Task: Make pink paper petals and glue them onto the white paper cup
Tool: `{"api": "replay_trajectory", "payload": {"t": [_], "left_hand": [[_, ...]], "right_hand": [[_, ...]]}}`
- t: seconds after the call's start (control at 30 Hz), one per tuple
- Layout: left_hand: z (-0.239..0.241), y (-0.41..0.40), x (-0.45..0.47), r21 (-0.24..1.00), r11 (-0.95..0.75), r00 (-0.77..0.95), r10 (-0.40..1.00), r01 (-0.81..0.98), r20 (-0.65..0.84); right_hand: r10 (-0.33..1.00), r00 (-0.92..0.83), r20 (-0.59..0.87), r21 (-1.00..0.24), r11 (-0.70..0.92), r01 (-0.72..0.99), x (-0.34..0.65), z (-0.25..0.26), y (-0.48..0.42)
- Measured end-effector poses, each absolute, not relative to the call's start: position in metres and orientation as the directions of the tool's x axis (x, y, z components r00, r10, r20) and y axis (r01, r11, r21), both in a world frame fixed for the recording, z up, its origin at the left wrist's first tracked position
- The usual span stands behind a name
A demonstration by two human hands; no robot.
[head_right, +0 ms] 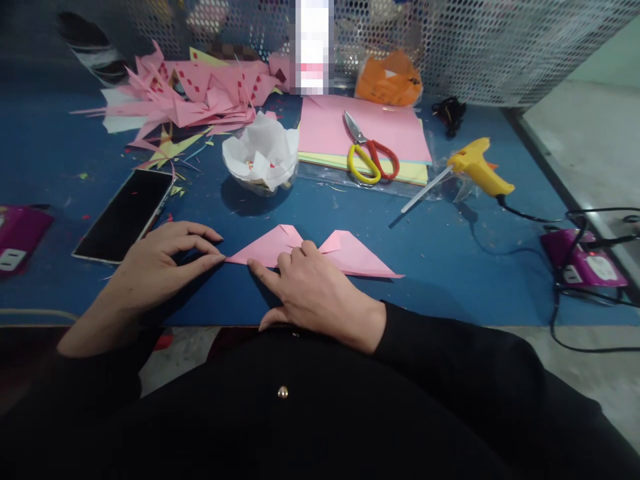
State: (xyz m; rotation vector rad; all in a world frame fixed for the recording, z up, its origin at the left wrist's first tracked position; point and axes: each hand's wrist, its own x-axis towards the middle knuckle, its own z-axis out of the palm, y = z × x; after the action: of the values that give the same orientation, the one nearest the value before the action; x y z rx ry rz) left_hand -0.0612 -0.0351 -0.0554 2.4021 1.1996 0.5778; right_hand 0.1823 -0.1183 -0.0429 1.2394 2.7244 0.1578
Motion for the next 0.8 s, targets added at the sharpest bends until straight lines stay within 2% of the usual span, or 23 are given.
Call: {"api": "replay_trajectory", "payload": {"t": [0.27,0.37,0.43,0.5,0.6,0.8], "left_hand": [[-0.054,-0.033,-0.062,0.47,-0.581,0.566,0.802,0.665,0.191],[-0.053,-0.045,-0.06,0.428,-0.546,0.489,0.837,0.72,0.246],[-0.053,-0.06,-0.056,0.36,-0.544,0.421,0.829,0.757,0.368],[-0.056,-0.076,-0.05,0.284,-0.639,0.493,0.749,0.715,0.443],[-0.061,-0.096,-0.041,0.142,-0.721,0.63,0.67,0.679,0.392],[-0.068,-0.111,-0.036,-0.025,-0.742,0.693,0.613,0.67,0.379]], "right_hand": [[0.741,-0.662,-0.111,0.149,0.671,0.726,0.181,-0.042,-0.111],[0.743,-0.66,-0.113,0.152,0.669,0.727,0.181,-0.043,-0.111],[0.745,-0.658,-0.112,0.154,0.667,0.729,0.181,-0.043,-0.111],[0.747,-0.656,-0.107,0.158,0.665,0.73,0.181,-0.043,-0.112],[0.751,-0.653,-0.099,0.161,0.659,0.734,0.18,-0.044,-0.112],[0.755,-0.65,-0.086,0.173,0.654,0.737,0.179,-0.044,-0.114]]}}
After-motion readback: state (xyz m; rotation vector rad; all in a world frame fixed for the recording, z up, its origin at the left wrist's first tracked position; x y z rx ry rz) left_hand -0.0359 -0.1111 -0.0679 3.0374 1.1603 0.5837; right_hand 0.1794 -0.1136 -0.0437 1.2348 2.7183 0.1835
